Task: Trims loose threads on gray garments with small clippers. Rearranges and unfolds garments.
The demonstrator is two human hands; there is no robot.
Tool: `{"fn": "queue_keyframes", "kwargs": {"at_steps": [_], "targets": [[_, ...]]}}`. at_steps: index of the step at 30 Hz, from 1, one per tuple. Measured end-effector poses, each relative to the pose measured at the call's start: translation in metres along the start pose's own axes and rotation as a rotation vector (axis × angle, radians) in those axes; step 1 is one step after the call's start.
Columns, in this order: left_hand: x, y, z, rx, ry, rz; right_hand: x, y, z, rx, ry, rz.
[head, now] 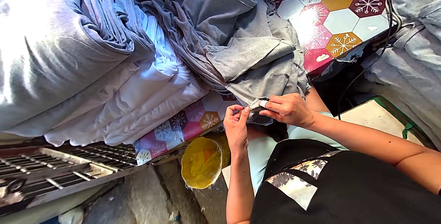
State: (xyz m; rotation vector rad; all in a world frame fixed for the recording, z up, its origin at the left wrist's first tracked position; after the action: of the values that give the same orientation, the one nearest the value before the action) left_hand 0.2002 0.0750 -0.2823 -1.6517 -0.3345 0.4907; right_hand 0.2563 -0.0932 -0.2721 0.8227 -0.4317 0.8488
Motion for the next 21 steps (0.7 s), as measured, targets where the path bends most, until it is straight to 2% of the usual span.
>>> {"fn": "queue_keyframes", "kwargs": {"at_steps": [7, 9, 10, 12, 15, 18, 21], "targets": [[-0.001, 0.002, 0.001, -0.010, -0.001, 0.012, -0.002, 0.006, 0.001, -0.071, -0.021, 0.053], [-0.001, 0.004, 0.001, -0.017, -0.001, 0.013, -0.002, 0.004, 0.000, -0.022, -0.020, 0.015], [-0.001, 0.003, 0.001, -0.024, 0.000, 0.008, -0.002, 0.000, -0.001, 0.058, -0.012, -0.058], [-0.001, 0.002, 0.002, -0.034, 0.010, -0.006, -0.001, -0.015, -0.005, 0.297, 0.051, -0.316], [-0.001, 0.003, 0.002, -0.032, 0.056, -0.022, 0.001, -0.032, -0.021, 0.688, 0.331, -0.633], [0.002, 0.004, 0.005, 0.074, 0.086, -0.068, -0.003, -0.032, -0.040, 1.026, 0.451, -0.788], [0.004, 0.004, 0.013, 0.419, 0.059, -0.265, -0.003, -0.031, -0.043, 1.168, 0.441, -0.865]]}}
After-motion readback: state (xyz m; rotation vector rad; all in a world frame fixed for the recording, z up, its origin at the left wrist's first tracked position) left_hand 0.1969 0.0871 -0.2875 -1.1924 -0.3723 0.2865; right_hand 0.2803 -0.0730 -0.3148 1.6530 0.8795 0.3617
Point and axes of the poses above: each hand's wrist, its own x-axis towards the middle knuckle, its own z-axis out of the back of the hand, y = z × x, the point moved 6 cm from there along x, towards the middle knuckle, and after that the axes turned 6 degrees about -z, right-handed, at the moved point
